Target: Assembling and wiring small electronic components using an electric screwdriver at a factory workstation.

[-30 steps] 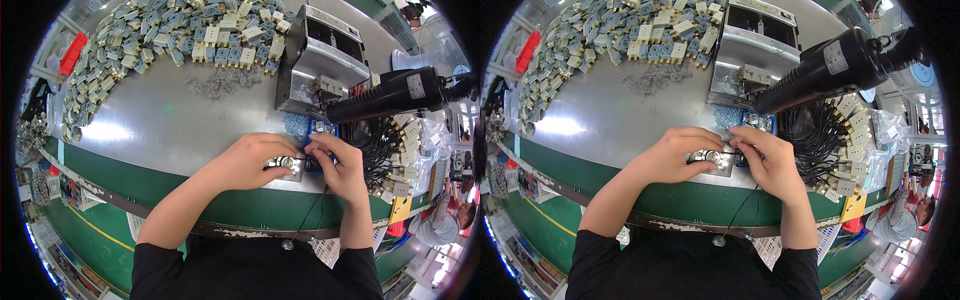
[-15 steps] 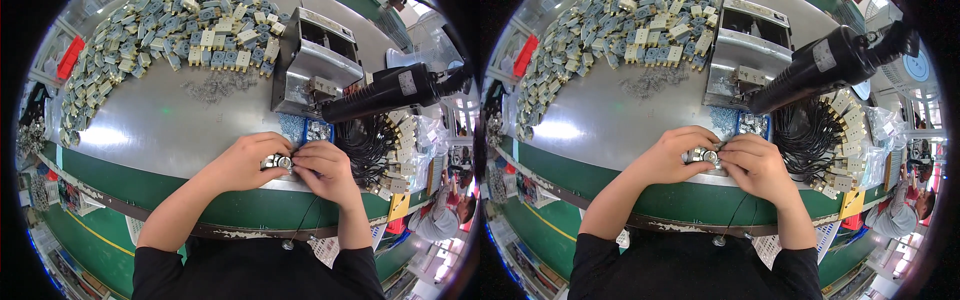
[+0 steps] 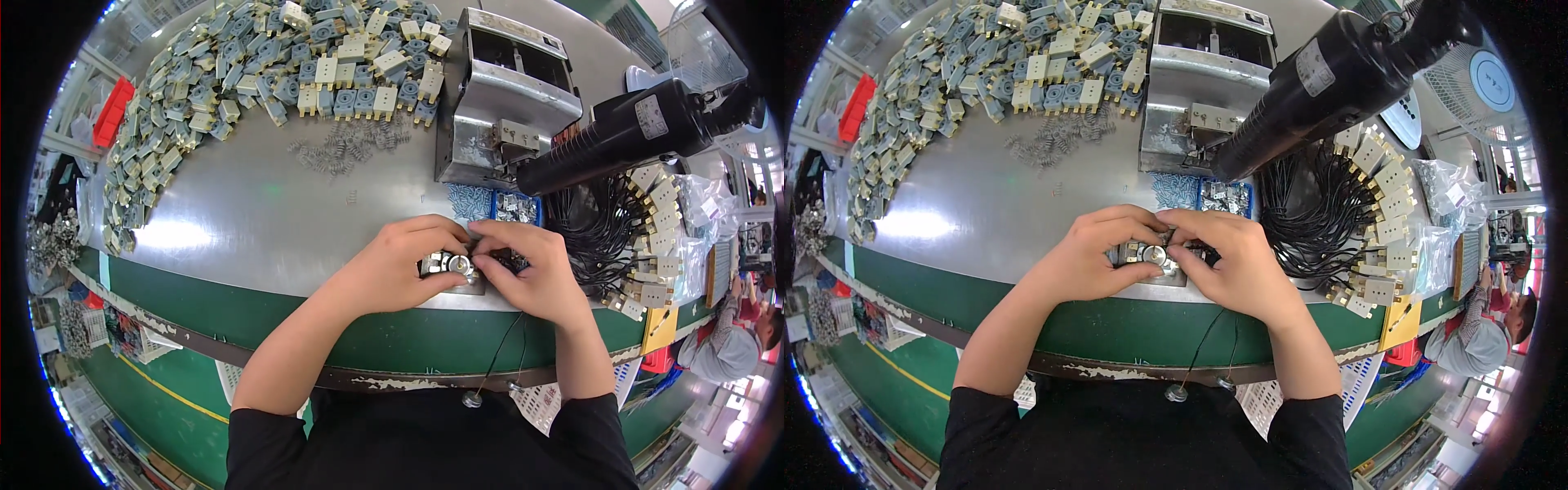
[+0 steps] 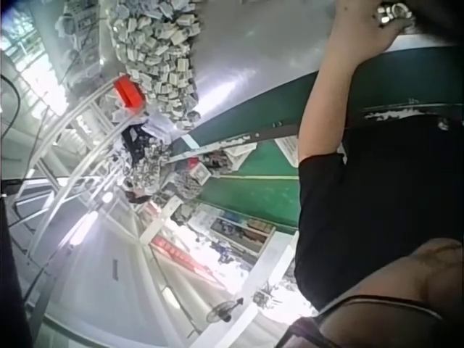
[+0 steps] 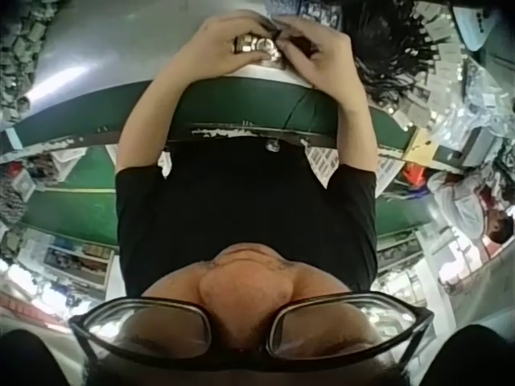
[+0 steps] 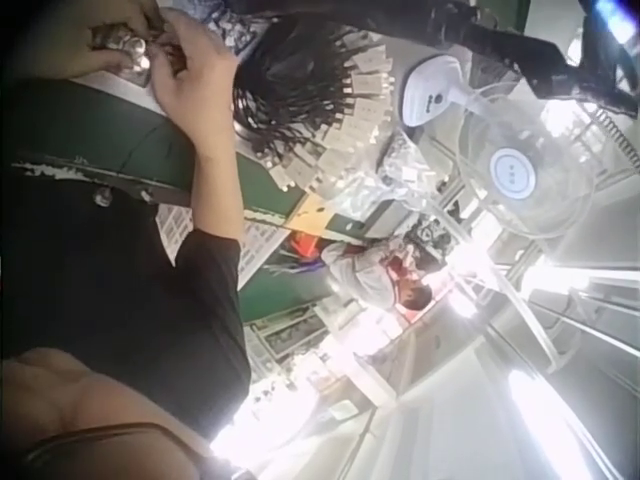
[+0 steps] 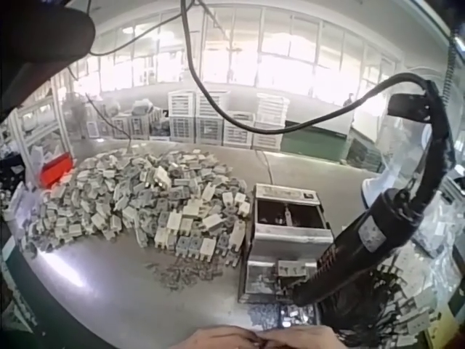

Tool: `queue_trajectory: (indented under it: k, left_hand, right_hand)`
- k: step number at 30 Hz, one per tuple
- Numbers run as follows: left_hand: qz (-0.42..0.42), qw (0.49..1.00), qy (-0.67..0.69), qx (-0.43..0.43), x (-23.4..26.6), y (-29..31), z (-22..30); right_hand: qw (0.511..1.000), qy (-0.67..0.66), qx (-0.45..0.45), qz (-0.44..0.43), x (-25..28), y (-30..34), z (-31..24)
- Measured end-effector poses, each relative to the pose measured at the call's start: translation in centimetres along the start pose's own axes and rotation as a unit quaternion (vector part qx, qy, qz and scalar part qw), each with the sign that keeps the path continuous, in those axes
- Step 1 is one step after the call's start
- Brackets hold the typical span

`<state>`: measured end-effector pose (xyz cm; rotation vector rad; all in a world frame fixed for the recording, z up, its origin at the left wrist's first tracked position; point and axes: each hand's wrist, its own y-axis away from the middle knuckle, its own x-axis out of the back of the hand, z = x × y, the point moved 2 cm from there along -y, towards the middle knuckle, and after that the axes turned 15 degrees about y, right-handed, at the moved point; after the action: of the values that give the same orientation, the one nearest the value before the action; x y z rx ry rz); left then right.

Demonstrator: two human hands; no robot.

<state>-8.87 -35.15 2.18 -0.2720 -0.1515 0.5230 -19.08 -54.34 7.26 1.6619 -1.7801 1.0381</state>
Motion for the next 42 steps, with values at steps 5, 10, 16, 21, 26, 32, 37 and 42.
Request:
queue_trajectory:
  k: [5, 10, 16, 21, 26, 32, 37, 42]
  left_hand:
    - [0.001, 1.0, -0.005, 0.012, 0.1, 0.1, 0.2]
    - [0.001, 1.0, 0.001, 0.019, 0.0, -0.1, 0.0]
    - [-0.005, 1.0, -0.001, -0.005, 0.0, -0.2, 0.3]
    - [-0.036, 0.999, 0.004, -0.01, 0.2, -0.3, 0.1]
    - [-0.044, 0.999, -0.003, 0.001, 0.3, -0.8, 0.6]
    - [-0.041, 0.999, -0.004, 0.004, 0.3, -0.8, 0.7]
    - [-0.042, 0.999, -0.023, 0.022, 0.2, -0.6, 0.8]
    - [-0.036, 0.999, -0.03, -0.014, 0.3, -0.6, 0.6]
  right_hand:
    - [0.999, 0.0, 0.024, -0.028, 0.1, -0.1, -0.5]
    - [0.998, 0.035, 0.04, 0.022, -0.4, 0.3, -0.7]
    - [0.985, 0.128, 0.058, 0.102, -0.2, 0.4, -0.4]
    - [0.968, 0.16, 0.093, 0.172, 0.8, 1.4, 0.0]
    - [0.896, -0.107, 0.071, 0.424, 5.7, -2.4, 1.3]
    - [0.914, -0.333, 0.099, 0.211, 5.9, -5.5, 2.3]
    - [0.922, -0.344, -0.031, 0.175, 6.1, -7.4, -0.1]
    - [0.887, -0.303, 0.017, 0.349, 6.6, -9.5, -0.6]
